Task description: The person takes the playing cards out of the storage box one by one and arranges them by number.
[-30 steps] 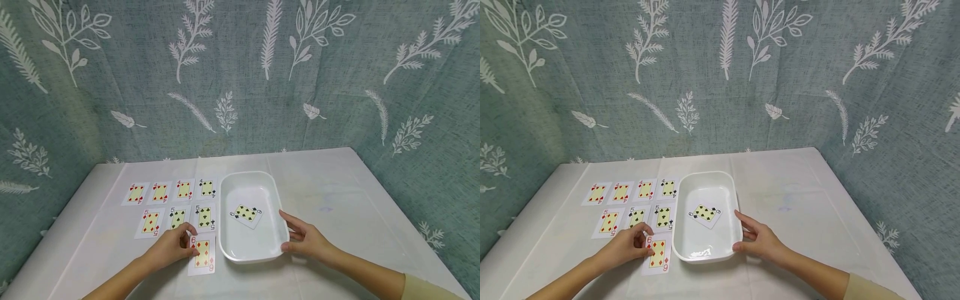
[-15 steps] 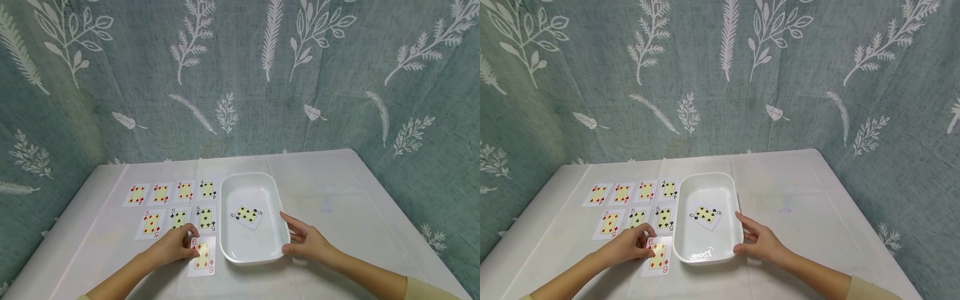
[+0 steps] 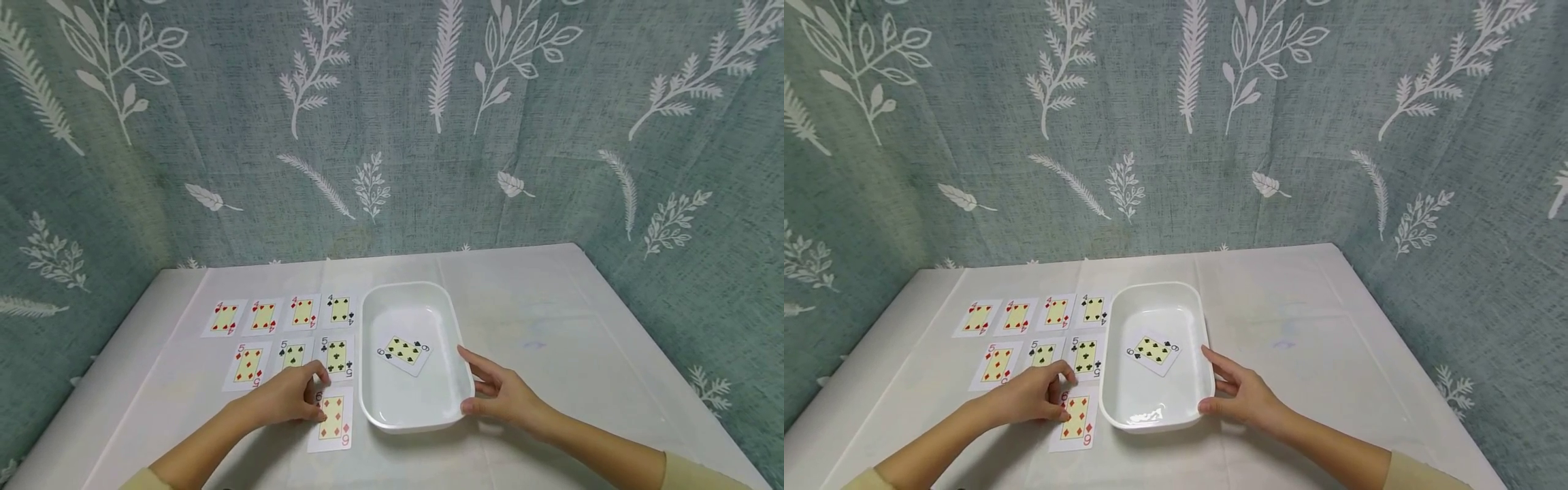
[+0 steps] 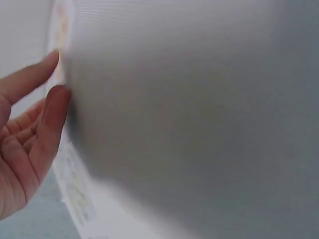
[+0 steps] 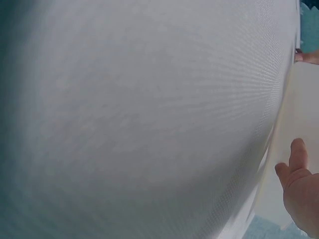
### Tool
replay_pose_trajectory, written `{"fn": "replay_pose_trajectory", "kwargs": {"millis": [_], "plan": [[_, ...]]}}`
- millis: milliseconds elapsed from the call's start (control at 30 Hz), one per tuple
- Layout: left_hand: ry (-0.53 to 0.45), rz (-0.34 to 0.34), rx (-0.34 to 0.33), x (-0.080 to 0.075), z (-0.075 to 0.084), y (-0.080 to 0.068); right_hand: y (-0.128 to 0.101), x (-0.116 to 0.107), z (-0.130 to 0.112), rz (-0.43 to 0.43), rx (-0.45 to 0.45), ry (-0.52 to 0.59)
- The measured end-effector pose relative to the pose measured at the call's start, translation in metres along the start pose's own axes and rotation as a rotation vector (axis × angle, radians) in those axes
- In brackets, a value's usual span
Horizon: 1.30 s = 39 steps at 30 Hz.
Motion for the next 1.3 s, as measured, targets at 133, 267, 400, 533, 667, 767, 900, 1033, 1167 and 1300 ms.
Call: {"fn": "replay_pose_trajectory", "kwargs": {"millis": [133,267,400,533,667,767,900,1033,1167,1300], "plan": [[-0.007,-0.014,0.025,-0.008,0.012,-0.001,0.0,0.0,0.001,-0.004,0.004,0.004],[0.002,-0.007,0.069,-0.019,0.026,-0.001,0.001,0.0,0.003,0.002,0.013,-0.001],[0.007,-0.024,0.095,-0.028,0.036,0.001,0.001,-0.001,0.004,0.01,0.031,-0.003],[0.03,-0.019,0.126,-0.035,0.046,0.005,0.0,0.0,0.004,0.012,0.028,-0.01],[0.063,0.009,0.162,-0.043,0.056,0.01,0.0,0.0,0.003,0.012,0.026,-0.004],[0.088,0.026,0.173,-0.049,0.063,0.014,0.0,0.0,0.002,0.01,0.019,-0.002],[0.109,0.019,0.186,-0.054,0.072,0.02,0.0,0.001,0.002,0.003,0.011,-0.004],[0.109,-0.003,0.188,-0.056,0.078,0.028,0.001,0.0,0.003,0.009,0.027,-0.001],[0.122,-0.026,0.176,-0.053,0.082,0.038,0.001,-0.001,0.004,0.009,0.039,0.005],[0.157,-0.049,0.186,-0.05,0.089,0.046,0.0,0.0,0.004,0.008,0.038,0.007]]}}
Point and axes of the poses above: each hand's wrist, its own y-axis towards the middle knuckle, its own x-axis out of the palm, z = x × y, the point moved 6 cm from there along y, towards the middle knuckle, and after that the axes turned 4 degrees about -z, right-handed, at the moved point
